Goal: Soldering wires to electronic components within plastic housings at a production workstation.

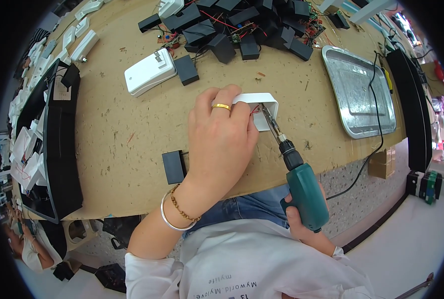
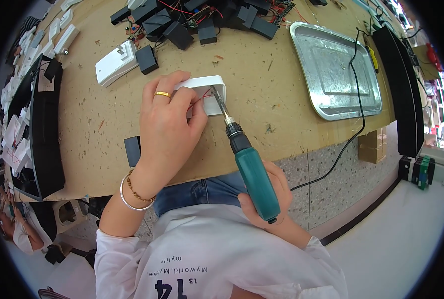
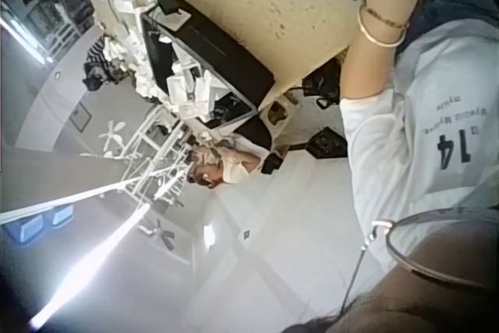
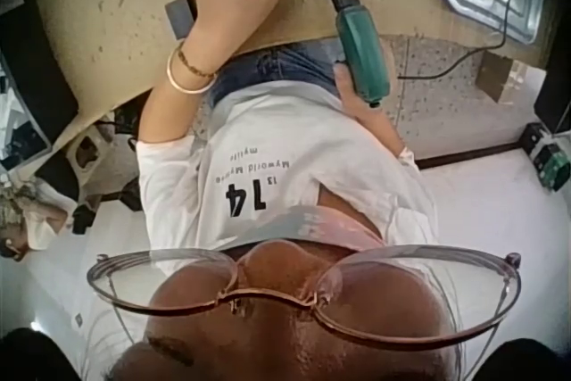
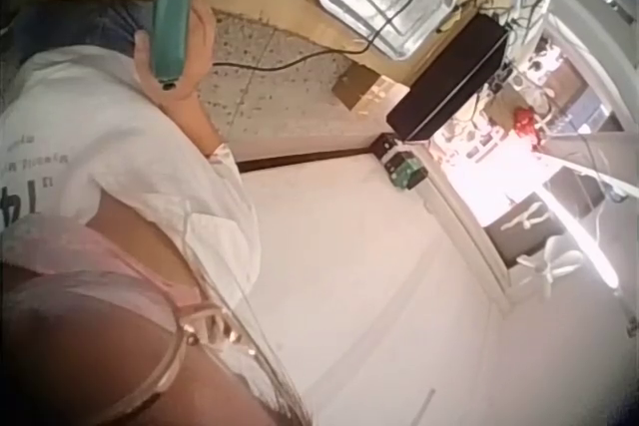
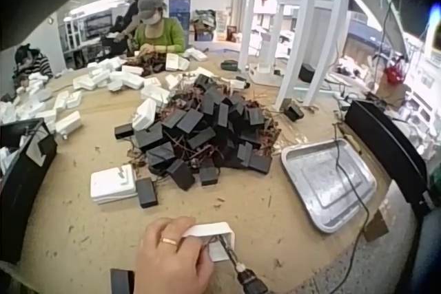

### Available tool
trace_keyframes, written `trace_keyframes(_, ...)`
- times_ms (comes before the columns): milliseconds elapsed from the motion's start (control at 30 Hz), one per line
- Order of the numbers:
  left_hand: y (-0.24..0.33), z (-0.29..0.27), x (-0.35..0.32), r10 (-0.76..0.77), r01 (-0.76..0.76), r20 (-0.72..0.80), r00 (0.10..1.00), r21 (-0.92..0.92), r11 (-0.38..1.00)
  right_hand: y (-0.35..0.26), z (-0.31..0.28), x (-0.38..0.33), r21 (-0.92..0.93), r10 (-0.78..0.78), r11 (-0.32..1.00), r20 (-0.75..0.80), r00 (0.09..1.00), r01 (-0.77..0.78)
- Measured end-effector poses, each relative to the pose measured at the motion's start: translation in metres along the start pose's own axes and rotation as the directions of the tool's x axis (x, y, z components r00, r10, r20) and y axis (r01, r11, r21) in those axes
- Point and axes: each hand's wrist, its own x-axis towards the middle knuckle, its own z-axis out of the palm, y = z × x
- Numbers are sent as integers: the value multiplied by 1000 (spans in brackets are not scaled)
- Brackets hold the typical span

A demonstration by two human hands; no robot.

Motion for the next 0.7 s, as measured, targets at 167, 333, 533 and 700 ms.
trace_keyframes(167,0,-1,1,-4,4,4,1000,-4,1000,1,0,1,-15,-47,999,-4,999,47)
trace_keyframes(333,-1,-1,1,-7,7,10,1000,-7,1000,0,-1,2,-29,-38,999,2,999,38)
trace_keyframes(533,-1,0,0,-2,2,9,1000,-3,1000,4,3,-2,14,35,999,6,999,-35)
trace_keyframes(700,-1,0,1,2,-2,8,1000,-5,1000,0,1,0,40,46,998,-17,999,-46)
